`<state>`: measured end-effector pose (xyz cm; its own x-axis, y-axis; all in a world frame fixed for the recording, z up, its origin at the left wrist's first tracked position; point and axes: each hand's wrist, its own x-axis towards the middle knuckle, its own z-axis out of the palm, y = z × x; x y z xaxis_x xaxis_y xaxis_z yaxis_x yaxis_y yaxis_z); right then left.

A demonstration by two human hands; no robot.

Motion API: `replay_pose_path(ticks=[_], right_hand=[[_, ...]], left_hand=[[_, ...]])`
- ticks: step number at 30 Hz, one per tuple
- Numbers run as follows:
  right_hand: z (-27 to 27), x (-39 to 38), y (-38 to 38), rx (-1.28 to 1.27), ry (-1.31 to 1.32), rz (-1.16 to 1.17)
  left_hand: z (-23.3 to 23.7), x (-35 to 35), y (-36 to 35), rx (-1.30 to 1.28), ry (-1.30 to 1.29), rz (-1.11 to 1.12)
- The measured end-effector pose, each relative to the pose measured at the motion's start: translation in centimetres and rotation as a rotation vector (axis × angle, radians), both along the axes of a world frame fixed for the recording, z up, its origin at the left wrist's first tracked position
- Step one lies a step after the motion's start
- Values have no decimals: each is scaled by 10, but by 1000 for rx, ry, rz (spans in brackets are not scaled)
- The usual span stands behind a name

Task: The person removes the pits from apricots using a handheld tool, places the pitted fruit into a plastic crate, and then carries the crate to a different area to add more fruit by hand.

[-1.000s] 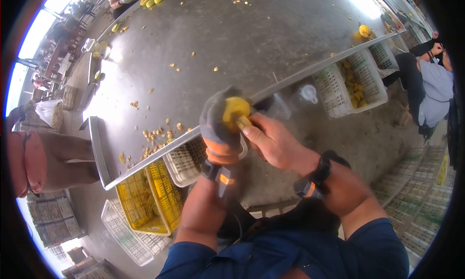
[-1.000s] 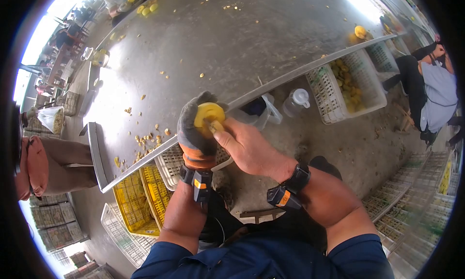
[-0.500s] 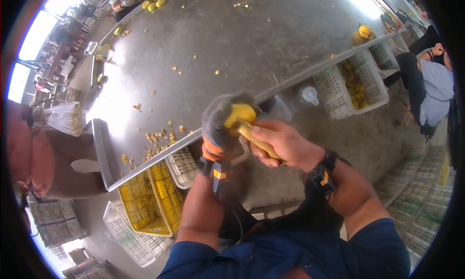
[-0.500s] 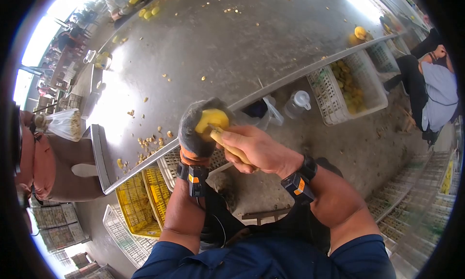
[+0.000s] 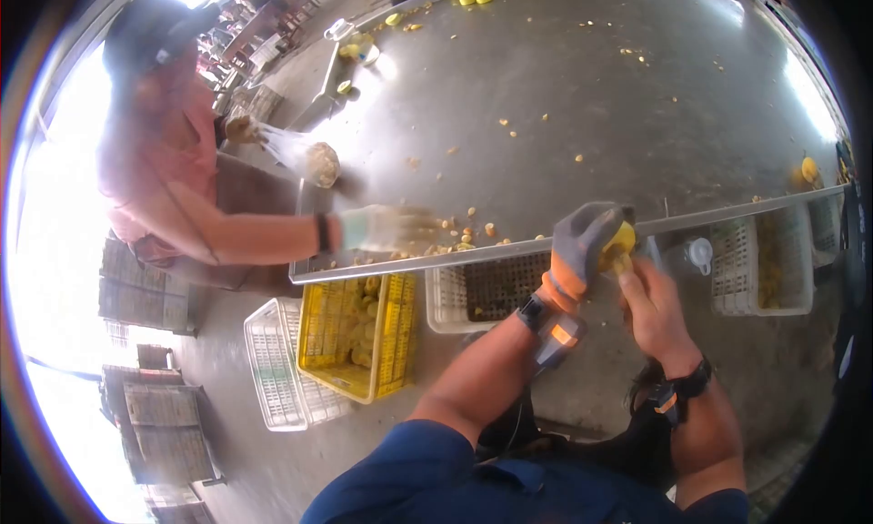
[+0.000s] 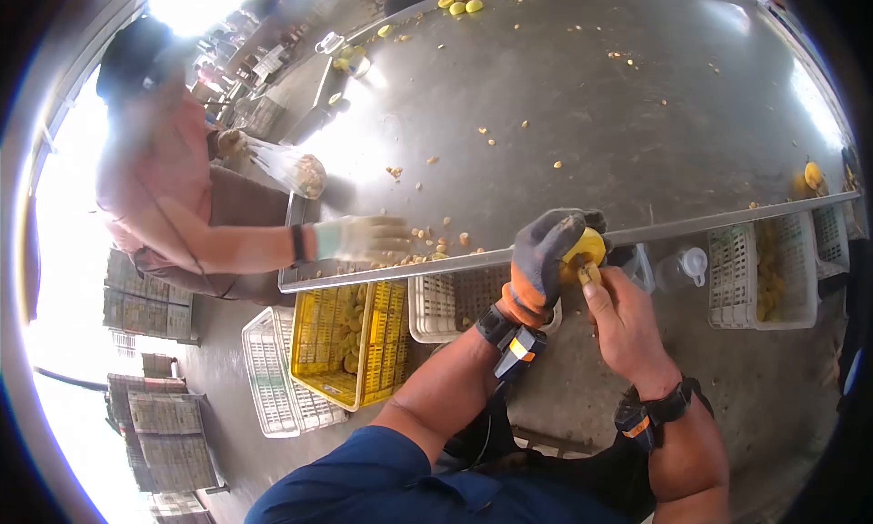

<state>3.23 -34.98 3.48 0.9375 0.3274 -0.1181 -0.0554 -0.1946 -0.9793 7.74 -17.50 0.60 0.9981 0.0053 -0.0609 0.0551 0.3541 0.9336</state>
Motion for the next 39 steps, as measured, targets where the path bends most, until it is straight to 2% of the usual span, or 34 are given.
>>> replay_pose_path(ticks=[4, 6, 8, 12, 18, 27, 33, 36, 37, 39], right_hand=[[-5, -1, 0, -111, -173, -27], [-3, -3, 1, -158, -229, -23], [2, 2, 6, -204, -318, 5], [6, 4, 7, -258, -380, 13], [-2, 7, 9, -349, -485, 0], [-2, 9, 5, -391, -522, 17], [-3, 10, 6, -389, -556, -4], [2, 8, 5, -355, -508, -9], [0, 8, 6, -349, -517, -14], [-1, 8, 2, -347, -547, -30]], left_hand=[[1, -1, -2, 18, 3, 57], [-10, 0, -3, 265, -185, 138], [-9, 0, -5, 76, -19, 143], [2, -5, -8, 178, -35, 204], [-12, -2, -15, 142, 2, 289], [-20, 4, -10, 227, -28, 260], [-17, 5, -3, 125, -1, 187], [-25, 5, 12, 962, -608, 265], [-29, 2, 13, 1023, -581, 262], [-26, 2, 16, 952, -589, 215]])
